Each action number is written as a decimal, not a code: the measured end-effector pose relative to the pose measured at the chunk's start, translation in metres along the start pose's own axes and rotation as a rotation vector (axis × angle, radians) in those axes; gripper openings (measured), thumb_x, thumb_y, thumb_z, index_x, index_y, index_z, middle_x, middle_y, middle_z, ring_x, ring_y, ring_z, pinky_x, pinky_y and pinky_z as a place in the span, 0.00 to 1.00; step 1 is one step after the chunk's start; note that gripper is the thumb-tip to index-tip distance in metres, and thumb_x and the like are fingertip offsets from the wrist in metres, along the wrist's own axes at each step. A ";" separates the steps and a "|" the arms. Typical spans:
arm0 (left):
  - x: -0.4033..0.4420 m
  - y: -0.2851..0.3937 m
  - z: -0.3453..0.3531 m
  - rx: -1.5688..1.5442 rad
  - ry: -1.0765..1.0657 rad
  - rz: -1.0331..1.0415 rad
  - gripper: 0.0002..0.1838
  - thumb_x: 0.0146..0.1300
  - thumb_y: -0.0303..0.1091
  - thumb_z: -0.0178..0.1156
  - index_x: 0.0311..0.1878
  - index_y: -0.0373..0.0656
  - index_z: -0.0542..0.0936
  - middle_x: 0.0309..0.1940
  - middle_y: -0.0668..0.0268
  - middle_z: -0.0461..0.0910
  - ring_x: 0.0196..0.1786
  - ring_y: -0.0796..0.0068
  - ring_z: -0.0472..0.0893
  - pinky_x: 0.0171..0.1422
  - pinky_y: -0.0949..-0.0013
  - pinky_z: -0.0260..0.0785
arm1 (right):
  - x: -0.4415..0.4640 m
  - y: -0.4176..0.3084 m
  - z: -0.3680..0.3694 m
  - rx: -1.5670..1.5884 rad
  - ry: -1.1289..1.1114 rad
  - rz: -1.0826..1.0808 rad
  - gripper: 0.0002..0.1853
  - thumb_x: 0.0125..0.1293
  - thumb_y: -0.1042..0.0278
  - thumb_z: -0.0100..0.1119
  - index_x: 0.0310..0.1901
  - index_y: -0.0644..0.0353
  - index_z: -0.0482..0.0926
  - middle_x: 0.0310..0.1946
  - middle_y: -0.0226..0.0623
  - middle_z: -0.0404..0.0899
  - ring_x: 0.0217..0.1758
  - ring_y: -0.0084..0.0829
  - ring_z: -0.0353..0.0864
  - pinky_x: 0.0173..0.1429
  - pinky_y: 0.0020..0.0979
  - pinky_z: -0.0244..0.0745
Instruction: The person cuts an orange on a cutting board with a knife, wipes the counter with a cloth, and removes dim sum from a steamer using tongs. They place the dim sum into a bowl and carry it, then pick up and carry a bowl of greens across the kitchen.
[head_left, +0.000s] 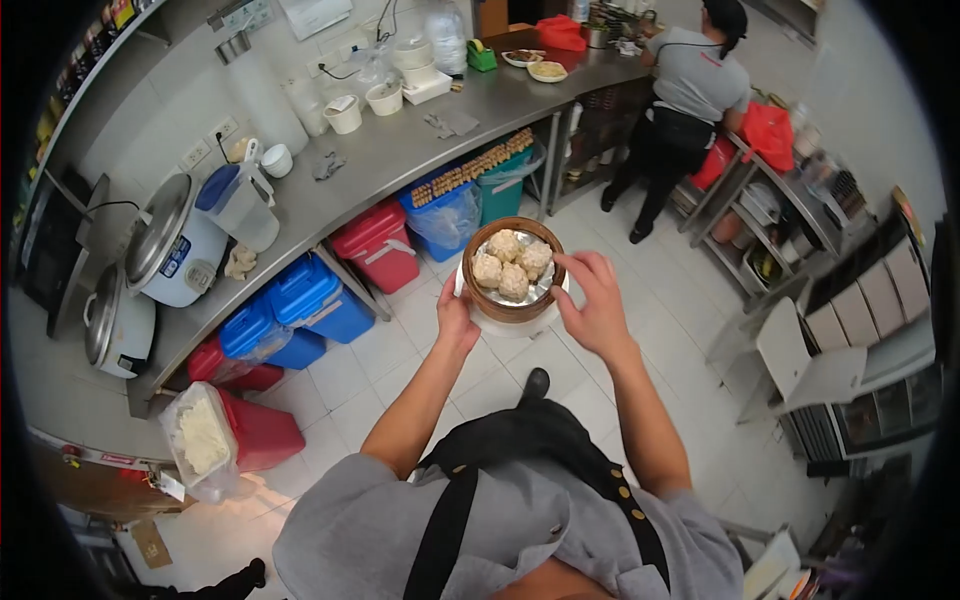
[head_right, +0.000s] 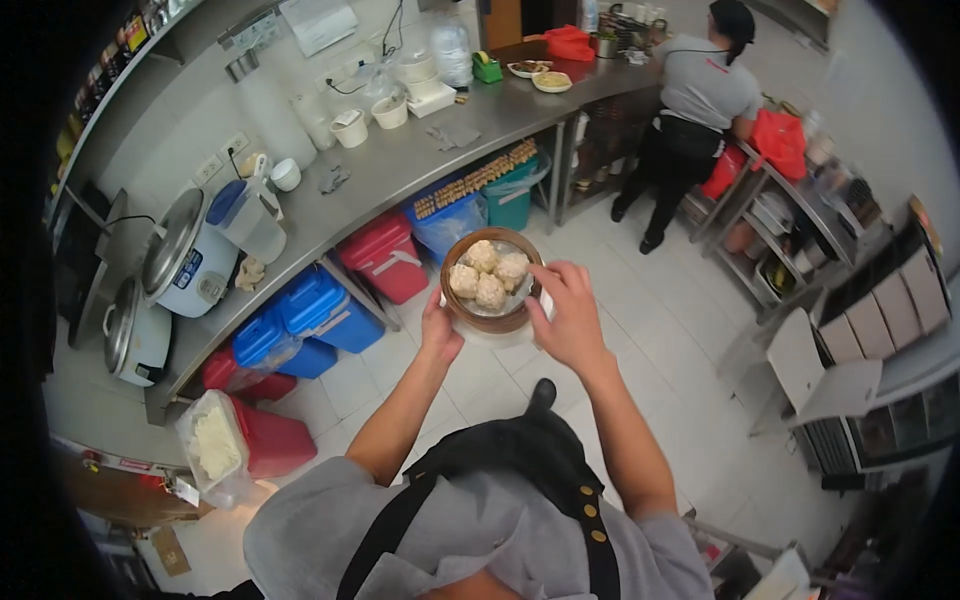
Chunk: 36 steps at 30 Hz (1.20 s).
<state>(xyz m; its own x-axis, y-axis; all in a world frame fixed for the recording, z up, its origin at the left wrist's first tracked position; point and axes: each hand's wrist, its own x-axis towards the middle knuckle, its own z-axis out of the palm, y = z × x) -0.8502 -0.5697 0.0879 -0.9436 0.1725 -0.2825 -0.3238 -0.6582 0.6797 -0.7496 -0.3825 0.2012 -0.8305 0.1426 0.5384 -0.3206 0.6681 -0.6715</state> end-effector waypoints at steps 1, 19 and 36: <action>0.014 -0.003 0.011 0.000 0.032 -0.019 0.22 0.69 0.22 0.42 0.66 0.45 0.63 0.57 0.59 0.72 0.57 0.65 0.74 0.59 0.60 0.71 | 0.031 0.009 0.000 -0.124 -0.089 -0.176 0.24 0.48 0.78 0.63 0.51 0.62 0.75 0.45 0.42 0.71 0.49 0.40 0.70 0.50 0.34 0.70; 0.451 -0.018 0.100 -0.085 -0.016 -0.108 0.23 0.70 0.23 0.34 0.68 0.42 0.58 0.62 0.52 0.66 0.63 0.55 0.69 0.65 0.52 0.65 | 0.306 0.253 0.018 0.029 0.064 0.226 0.39 0.45 0.78 0.69 0.64 0.58 0.68 0.44 0.36 0.76 0.39 0.23 0.72 0.42 0.26 0.72; 0.886 -0.053 0.162 0.410 -0.451 -0.300 0.26 0.65 0.43 0.46 0.64 0.44 0.66 0.59 0.55 0.70 0.57 0.56 0.73 0.60 0.48 0.66 | -0.092 0.342 0.195 -0.322 -0.576 1.440 0.26 0.65 0.38 0.38 0.47 0.47 0.79 0.38 0.42 0.82 0.44 0.43 0.81 0.50 0.43 0.75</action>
<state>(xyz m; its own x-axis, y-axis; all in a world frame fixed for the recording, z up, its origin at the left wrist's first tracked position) -1.6807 -0.2630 -0.0886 -0.7160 0.6520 -0.2495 -0.4921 -0.2178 0.8429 -0.8715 -0.3098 -0.1772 -0.4191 0.5327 -0.7352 0.8993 0.3547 -0.2557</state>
